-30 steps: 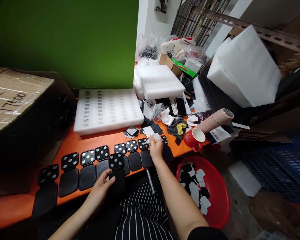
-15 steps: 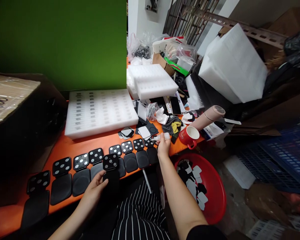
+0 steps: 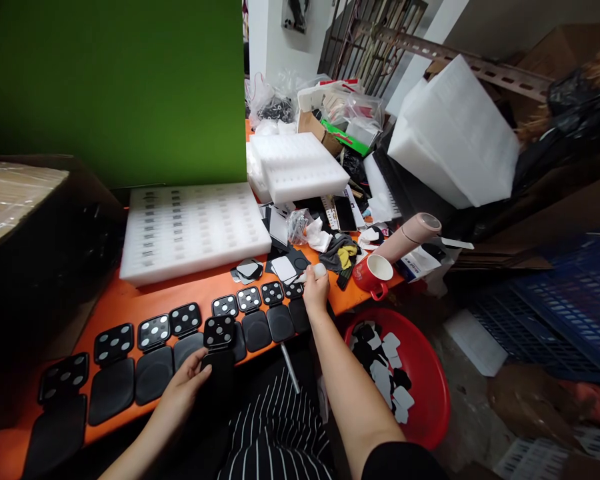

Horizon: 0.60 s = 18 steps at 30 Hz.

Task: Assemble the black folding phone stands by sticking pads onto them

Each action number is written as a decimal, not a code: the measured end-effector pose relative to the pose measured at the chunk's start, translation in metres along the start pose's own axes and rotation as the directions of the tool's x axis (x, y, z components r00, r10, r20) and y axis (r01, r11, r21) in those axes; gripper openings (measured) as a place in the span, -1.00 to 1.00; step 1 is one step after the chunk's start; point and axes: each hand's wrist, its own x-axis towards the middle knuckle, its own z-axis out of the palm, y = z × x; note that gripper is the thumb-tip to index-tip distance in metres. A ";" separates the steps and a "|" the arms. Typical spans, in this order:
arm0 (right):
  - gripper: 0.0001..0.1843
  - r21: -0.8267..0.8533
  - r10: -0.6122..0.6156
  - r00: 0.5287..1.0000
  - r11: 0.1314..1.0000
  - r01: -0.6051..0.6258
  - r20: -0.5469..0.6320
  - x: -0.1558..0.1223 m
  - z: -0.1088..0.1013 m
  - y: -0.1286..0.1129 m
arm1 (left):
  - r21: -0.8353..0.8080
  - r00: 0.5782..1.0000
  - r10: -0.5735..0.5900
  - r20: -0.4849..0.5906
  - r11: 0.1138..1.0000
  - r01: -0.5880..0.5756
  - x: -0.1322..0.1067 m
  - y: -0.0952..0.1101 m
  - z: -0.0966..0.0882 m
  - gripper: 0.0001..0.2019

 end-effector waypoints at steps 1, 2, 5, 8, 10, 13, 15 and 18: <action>-0.57 -0.005 -0.004 1.000 1.000 0.004 0.002 0.001 0.000 0.001 | 0.005 1.000 0.006 0.000 1.000 -0.006 0.001 -0.001 -0.001 -0.47; -0.58 -0.010 -0.009 1.000 1.000 0.009 0.004 0.001 0.001 0.002 | 0.008 1.000 0.009 0.006 1.000 -0.009 0.002 -0.002 -0.002 -0.47; -0.59 -0.021 -0.030 1.000 0.999 0.030 0.006 0.002 0.000 0.004 | 0.004 1.000 0.011 0.028 1.000 -0.011 0.002 -0.005 -0.003 -0.47; -0.58 -0.029 -0.048 0.999 0.998 0.048 0.000 0.003 -0.003 0.004 | -0.005 1.000 0.005 0.027 1.000 -0.005 0.002 -0.005 -0.004 -0.46; -0.57 -0.030 -0.051 0.999 0.998 0.052 0.001 0.002 -0.007 0.003 | -0.005 0.999 0.004 0.035 1.000 -0.004 0.002 -0.005 -0.004 -0.47; -0.56 -0.024 -0.047 0.998 0.999 0.048 0.031 -0.003 -0.010 0.002 | -0.006 0.999 0.012 0.031 1.000 -0.012 0.002 -0.005 -0.005 -0.47; -0.57 -0.021 -0.047 0.997 0.999 0.048 0.066 -0.008 -0.012 0.002 | -0.003 1.000 0.013 0.022 1.000 -0.013 0.003 -0.006 -0.005 -0.46; -0.61 -0.015 -0.051 0.995 0.998 0.053 0.090 -0.015 -0.014 0.003 | -0.005 1.000 0.007 0.015 1.000 -0.007 0.005 -0.010 -0.005 -0.43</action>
